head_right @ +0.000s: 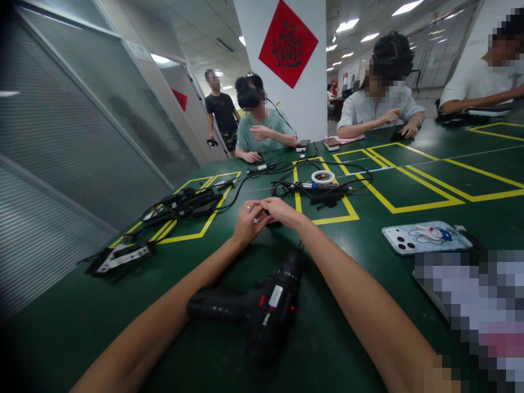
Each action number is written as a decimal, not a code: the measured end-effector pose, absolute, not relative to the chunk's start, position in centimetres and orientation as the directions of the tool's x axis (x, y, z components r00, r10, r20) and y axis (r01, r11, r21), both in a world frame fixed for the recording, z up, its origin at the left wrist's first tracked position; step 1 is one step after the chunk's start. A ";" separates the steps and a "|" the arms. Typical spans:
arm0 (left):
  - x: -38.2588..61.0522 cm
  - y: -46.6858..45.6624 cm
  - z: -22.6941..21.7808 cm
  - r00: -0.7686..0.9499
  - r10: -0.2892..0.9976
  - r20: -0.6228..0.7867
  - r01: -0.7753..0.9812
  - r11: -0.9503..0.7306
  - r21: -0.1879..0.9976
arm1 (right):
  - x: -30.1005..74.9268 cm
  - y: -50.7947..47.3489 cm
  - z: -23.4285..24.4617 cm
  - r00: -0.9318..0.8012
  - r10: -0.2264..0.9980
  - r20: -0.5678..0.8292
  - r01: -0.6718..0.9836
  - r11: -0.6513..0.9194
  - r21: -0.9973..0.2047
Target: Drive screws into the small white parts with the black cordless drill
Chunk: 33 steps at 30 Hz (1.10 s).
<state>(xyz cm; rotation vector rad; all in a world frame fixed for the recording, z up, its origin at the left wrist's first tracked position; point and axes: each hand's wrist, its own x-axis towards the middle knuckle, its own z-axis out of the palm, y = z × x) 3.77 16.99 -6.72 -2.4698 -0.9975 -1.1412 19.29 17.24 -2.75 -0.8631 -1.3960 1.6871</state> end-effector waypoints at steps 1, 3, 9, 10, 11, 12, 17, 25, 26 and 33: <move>3.8 16.9 -6.6 0.462 0.490 0.739 0.674 -0.736 0.066 | 19.3 17.4 -2.8 -0.470 0.883 -0.018 -0.168 -0.109 -0.980; 3.5 16.8 -6.4 0.450 0.513 0.731 0.678 -0.729 0.093 | 19.5 17.8 -2.8 -0.441 0.898 0.016 -0.263 -0.112 -0.958; 1.9 17.5 -6.3 0.535 0.580 0.614 0.685 -0.723 0.087 | 22.4 19.9 -4.0 -0.268 0.963 -0.014 -0.345 -0.109 -0.932; 1.8 17.7 -6.5 0.568 0.577 0.587 0.673 -0.736 0.072 | 22.9 20.2 -4.4 -0.246 0.969 -0.031 -0.326 -0.113 -0.938; 1.9 18.0 -6.7 0.590 0.572 0.570 0.661 -0.748 0.067 | 23.3 20.4 -4.8 -0.211 0.976 -0.050 -0.305 -0.114 -0.946; 2.0 18.2 -6.8 0.602 0.569 0.560 0.651 -0.756 0.070 | 23.6 20.5 -5.1 -0.184 0.981 -0.067 -0.284 -0.119 -0.952; 2.8 18.4 -7.2 0.592 0.576 0.563 0.635 -0.764 0.114 | 24.2 20.9 -5.9 -0.153 0.982 -0.107 -0.283 -0.148 -0.948; 3.2 17.4 -6.4 0.474 0.669 0.572 0.668 -0.697 0.261 | 24.5 20.9 -6.2 -0.165 0.980 -0.107 -0.131 -0.130 -0.983; 3.3 17.5 -6.3 0.457 0.682 0.571 0.671 -0.686 0.282 | 24.4 20.8 -6.3 -0.168 0.981 -0.094 -0.112 -0.113 -0.987; 3.8 18.3 -7.1 0.320 0.787 0.527 0.647 -0.588 0.485 | 24.0 19.6 -6.1 -0.331 0.941 0.065 0.154 0.122 -0.981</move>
